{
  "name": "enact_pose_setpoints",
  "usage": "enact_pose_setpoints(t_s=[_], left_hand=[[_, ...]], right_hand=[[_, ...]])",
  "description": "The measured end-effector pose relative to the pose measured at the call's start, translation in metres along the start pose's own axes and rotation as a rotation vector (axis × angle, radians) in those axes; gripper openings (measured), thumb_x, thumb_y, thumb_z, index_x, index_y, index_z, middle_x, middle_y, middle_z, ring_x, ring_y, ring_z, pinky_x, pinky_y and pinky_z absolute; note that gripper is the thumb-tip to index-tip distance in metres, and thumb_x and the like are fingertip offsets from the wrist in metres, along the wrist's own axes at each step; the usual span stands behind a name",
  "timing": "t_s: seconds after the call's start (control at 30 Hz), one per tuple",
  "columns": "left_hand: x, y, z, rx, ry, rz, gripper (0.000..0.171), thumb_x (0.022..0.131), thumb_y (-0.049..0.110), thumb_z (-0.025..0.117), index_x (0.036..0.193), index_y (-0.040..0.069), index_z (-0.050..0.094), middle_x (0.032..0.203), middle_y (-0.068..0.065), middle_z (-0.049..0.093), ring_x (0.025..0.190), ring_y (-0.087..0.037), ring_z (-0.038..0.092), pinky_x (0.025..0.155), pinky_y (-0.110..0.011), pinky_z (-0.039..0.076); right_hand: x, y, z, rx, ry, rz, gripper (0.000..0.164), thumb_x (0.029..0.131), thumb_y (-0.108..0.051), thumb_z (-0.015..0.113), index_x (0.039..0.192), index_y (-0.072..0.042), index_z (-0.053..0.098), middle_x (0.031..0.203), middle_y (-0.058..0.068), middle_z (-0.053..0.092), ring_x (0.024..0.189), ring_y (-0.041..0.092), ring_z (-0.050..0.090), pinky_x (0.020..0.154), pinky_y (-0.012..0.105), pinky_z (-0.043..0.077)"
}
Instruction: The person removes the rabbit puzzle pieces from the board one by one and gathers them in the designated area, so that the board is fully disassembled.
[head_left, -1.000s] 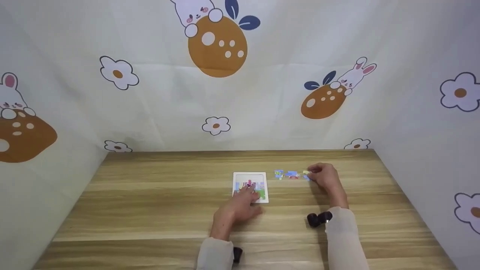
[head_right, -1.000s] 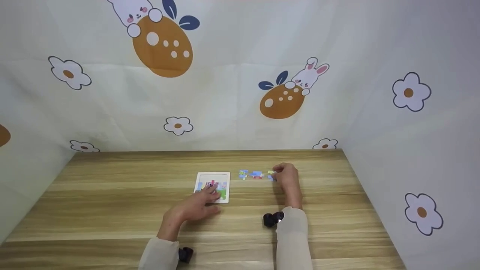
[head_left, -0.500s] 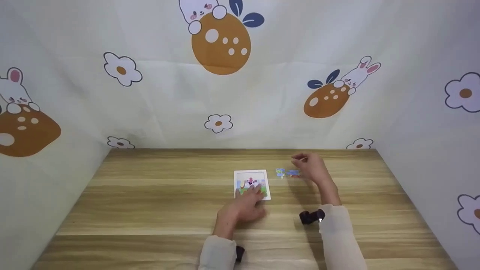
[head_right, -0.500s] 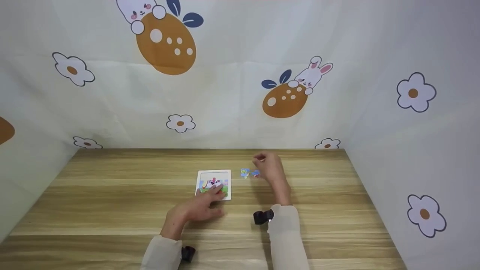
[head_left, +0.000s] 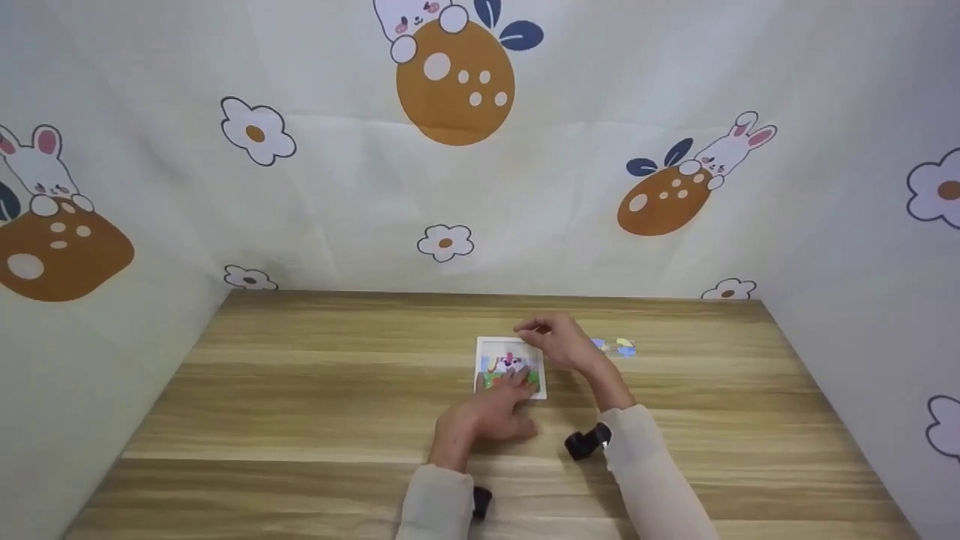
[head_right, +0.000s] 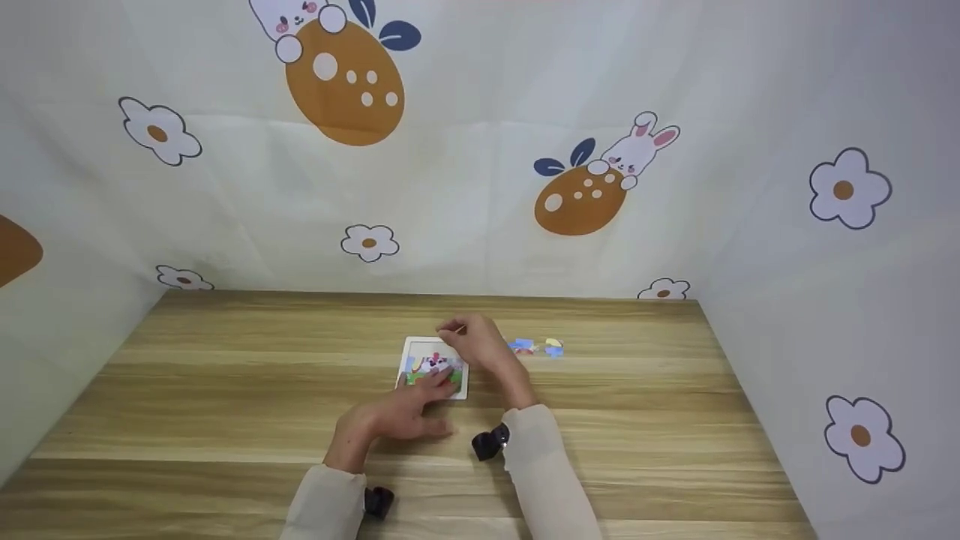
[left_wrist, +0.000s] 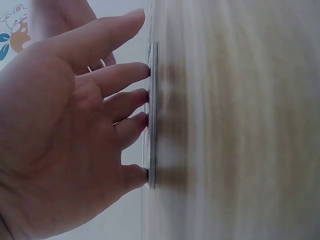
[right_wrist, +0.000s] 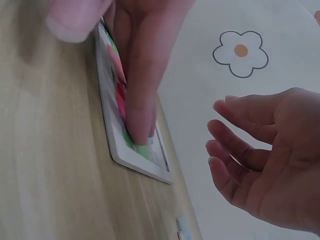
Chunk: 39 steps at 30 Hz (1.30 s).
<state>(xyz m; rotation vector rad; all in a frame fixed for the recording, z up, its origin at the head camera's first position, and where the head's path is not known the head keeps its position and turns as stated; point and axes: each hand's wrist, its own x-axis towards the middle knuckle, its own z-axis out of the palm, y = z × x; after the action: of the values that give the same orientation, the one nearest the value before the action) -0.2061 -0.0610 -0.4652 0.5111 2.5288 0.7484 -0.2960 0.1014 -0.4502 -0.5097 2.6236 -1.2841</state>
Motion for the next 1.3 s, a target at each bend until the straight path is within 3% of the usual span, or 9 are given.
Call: enact_pose_setpoints(t_s=[0.17, 0.3, 0.6, 0.87, 1.0, 1.3], left_hand=[[0.002, -0.001, 0.000, 0.012, 0.016, 0.031, 0.068, 0.094, 0.036, 0.066, 0.154, 0.015, 0.041, 0.169, -0.006, 0.021, 0.157, -0.024, 0.018, 0.126, -0.045, 0.025], [0.002, -0.002, 0.001, 0.039, 0.031, 0.059, 0.067, 0.094, 0.034, 0.066, 0.153, 0.012, 0.042, 0.168, -0.007, 0.022, 0.157, -0.025, 0.018, 0.127, -0.049, 0.019], [0.000, 0.000, 0.001, 0.057, 0.044, 0.081, 0.069, 0.093, 0.031, 0.068, 0.153, 0.009, 0.041, 0.167, -0.010, 0.025, 0.156, -0.027, 0.019, 0.128, -0.053, 0.011], [0.001, 0.000, 0.000, 0.060, 0.048, 0.100, 0.068, 0.093, 0.030, 0.068, 0.153, 0.009, 0.042, 0.167, -0.010, 0.025, 0.156, -0.027, 0.019, 0.127, -0.056, 0.012], [0.002, 0.000, -0.001, 0.051, 0.049, 0.093, 0.068, 0.092, 0.030, 0.069, 0.152, 0.010, 0.043, 0.167, -0.009, 0.025, 0.157, -0.026, 0.018, 0.127, -0.055, 0.011], [0.001, -0.001, 0.002, 0.076, 0.072, 0.121, 0.069, 0.090, 0.030, 0.070, 0.151, 0.008, 0.045, 0.166, -0.010, 0.028, 0.156, -0.029, 0.019, 0.125, -0.058, 0.014]], right_hand=[[0.005, 0.005, 0.009, 0.070, -0.082, 0.031, 0.022, 0.101, -0.020, 0.060, 0.115, -0.010, 0.074, 0.111, 0.006, 0.072, 0.098, 0.017, 0.060, 0.087, 0.030, 0.048], [0.008, 0.008, 0.016, 0.107, -0.130, 0.049, 0.023, 0.101, -0.021, 0.059, 0.117, -0.011, 0.073, 0.112, 0.006, 0.072, 0.098, 0.015, 0.060, 0.089, 0.028, 0.048], [0.018, 0.017, 0.022, 0.099, -0.211, 0.022, 0.025, 0.102, -0.016, 0.055, 0.115, -0.006, 0.074, 0.111, 0.011, 0.072, 0.090, 0.013, 0.058, 0.077, 0.022, 0.046], [0.017, 0.016, 0.020, 0.092, -0.295, 0.011, 0.027, 0.103, -0.011, 0.052, 0.116, -0.002, 0.073, 0.115, 0.014, 0.073, 0.096, 0.014, 0.067, 0.091, 0.030, 0.054], [0.018, 0.015, 0.020, 0.083, -0.304, -0.003, 0.026, 0.103, -0.013, 0.053, 0.114, -0.003, 0.074, 0.110, 0.012, 0.074, 0.091, 0.013, 0.067, 0.090, 0.032, 0.054], [0.017, 0.016, 0.024, 0.128, -0.304, 0.000, 0.028, 0.103, -0.010, 0.050, 0.112, 0.000, 0.074, 0.118, 0.014, 0.073, 0.107, 0.019, 0.065, 0.099, 0.037, 0.050]])
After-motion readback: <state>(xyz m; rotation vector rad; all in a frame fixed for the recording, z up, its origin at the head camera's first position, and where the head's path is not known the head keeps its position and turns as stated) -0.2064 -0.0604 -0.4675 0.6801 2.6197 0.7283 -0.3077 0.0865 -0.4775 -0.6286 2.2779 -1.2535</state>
